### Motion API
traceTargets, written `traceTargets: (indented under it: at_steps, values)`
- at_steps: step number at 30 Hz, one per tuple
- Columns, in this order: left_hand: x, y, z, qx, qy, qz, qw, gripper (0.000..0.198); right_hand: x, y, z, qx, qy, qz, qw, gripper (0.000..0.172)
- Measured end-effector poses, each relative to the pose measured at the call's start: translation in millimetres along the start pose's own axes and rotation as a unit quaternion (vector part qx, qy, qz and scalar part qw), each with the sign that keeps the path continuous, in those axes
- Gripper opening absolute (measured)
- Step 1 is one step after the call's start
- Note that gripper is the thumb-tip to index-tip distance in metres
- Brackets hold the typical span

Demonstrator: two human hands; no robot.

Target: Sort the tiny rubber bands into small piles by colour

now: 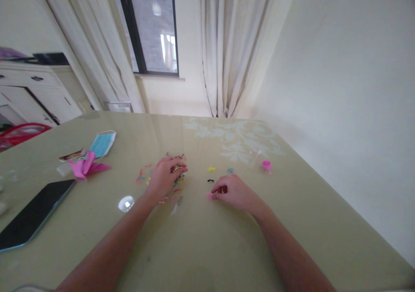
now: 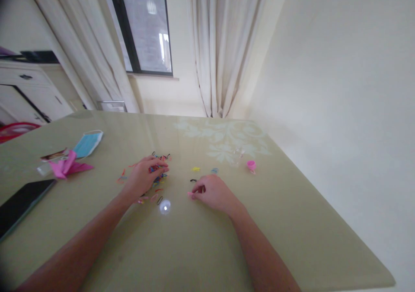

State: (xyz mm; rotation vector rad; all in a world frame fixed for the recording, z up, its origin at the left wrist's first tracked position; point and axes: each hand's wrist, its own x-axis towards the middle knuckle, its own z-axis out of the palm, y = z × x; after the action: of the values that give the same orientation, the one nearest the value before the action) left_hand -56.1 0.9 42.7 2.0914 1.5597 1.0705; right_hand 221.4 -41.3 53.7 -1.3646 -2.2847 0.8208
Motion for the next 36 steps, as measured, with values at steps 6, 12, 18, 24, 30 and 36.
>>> traceTargets:
  at_steps: [6,12,18,24,30,36]
  values:
    - [-0.1,5.4,-1.4,-0.037,0.01,-0.003,0.999,0.025,0.8,-5.9,-3.2,0.001,0.034,-0.006,0.999,0.009]
    - [-1.4,7.7,-0.5,-0.082,0.012,-0.012,0.996,0.019,1.8,-4.8,-0.6,0.018,0.074,0.002,0.997,0.007]
    - [-1.7,7.6,0.8,-0.101,0.008,-0.012,0.995,0.02,2.4,-4.5,1.7,0.02,0.072,-0.009,0.997,0.006]
    - [-2.4,9.6,-0.7,-0.076,0.005,0.005,0.997,0.018,1.7,-9.5,0.7,0.012,0.087,-0.007,0.996,0.008]
    - [-4.1,12.7,2.1,-0.11,-0.022,-0.015,0.994,0.018,2.7,-13.0,3.9,0.034,0.126,-0.002,0.991,0.01]
    - [-11.7,30.5,13.4,-0.289,-0.083,-0.029,0.953,0.023,5.1,-14.7,11.1,0.086,0.153,-0.004,0.984,0.031]
